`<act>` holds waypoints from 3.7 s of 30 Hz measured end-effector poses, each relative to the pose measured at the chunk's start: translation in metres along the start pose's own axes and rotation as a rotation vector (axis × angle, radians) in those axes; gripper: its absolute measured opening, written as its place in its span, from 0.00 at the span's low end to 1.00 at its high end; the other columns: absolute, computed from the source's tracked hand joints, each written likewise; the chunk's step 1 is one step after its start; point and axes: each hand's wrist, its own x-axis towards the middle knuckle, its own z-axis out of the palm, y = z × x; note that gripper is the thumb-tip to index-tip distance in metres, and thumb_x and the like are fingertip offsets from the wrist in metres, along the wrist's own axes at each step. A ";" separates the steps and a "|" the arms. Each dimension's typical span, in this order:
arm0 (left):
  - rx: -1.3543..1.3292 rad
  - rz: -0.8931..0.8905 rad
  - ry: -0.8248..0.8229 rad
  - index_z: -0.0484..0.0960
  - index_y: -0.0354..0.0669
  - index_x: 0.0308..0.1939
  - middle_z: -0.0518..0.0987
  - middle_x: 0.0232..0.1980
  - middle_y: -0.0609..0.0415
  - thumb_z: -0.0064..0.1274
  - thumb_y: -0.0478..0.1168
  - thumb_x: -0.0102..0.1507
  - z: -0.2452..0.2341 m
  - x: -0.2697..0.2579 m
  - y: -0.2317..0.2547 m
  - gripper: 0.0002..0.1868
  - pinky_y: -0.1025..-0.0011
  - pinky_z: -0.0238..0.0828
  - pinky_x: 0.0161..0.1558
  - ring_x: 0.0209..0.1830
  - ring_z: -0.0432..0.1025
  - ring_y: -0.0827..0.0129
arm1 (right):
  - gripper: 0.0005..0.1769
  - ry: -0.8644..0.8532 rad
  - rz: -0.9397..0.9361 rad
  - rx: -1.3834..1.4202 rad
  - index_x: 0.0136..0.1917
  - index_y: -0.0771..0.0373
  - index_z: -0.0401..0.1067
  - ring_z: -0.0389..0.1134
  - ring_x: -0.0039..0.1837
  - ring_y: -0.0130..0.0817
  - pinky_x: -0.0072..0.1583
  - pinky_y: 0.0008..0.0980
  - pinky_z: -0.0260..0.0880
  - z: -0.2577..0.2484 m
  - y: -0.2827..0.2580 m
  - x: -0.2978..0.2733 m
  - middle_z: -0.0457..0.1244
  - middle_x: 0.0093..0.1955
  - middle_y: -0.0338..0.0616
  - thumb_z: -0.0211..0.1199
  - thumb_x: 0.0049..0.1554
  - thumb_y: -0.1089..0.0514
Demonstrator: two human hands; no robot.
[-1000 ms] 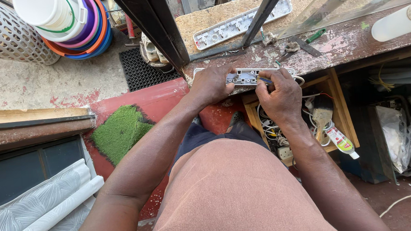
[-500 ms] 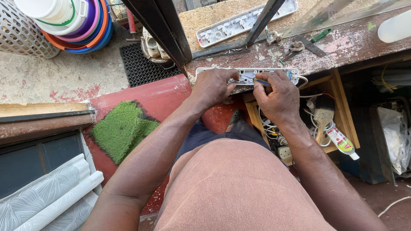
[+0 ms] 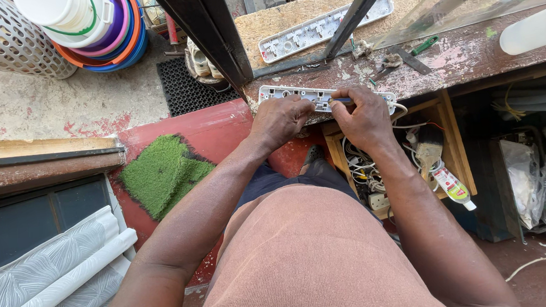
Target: The person disassembles an electronic component, using a small tool to manipulate internal wires and contacts.
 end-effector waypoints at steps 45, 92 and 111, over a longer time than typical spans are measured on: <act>0.039 -0.218 -0.047 0.81 0.55 0.57 0.85 0.41 0.55 0.55 0.49 0.67 0.006 0.003 0.026 0.15 0.62 0.77 0.38 0.36 0.80 0.63 | 0.12 -0.074 0.005 0.028 0.54 0.60 0.78 0.71 0.49 0.40 0.52 0.42 0.72 -0.007 0.014 -0.004 0.67 0.48 0.47 0.65 0.59 0.55; -0.047 -0.392 -0.044 0.82 0.60 0.49 0.83 0.33 0.56 0.57 0.46 0.61 0.006 0.018 0.030 0.12 0.56 0.74 0.38 0.35 0.79 0.60 | 0.12 -0.105 -0.014 0.059 0.55 0.61 0.77 0.73 0.50 0.42 0.52 0.42 0.72 -0.014 0.014 0.005 0.69 0.49 0.50 0.64 0.60 0.55; -0.088 -0.476 -0.100 0.84 0.63 0.47 0.83 0.30 0.55 0.59 0.48 0.59 -0.002 0.023 0.030 0.12 0.55 0.74 0.41 0.35 0.80 0.59 | 0.11 -0.156 -0.168 -0.053 0.54 0.61 0.76 0.71 0.46 0.43 0.49 0.42 0.73 -0.014 0.003 0.009 0.65 0.48 0.48 0.63 0.60 0.55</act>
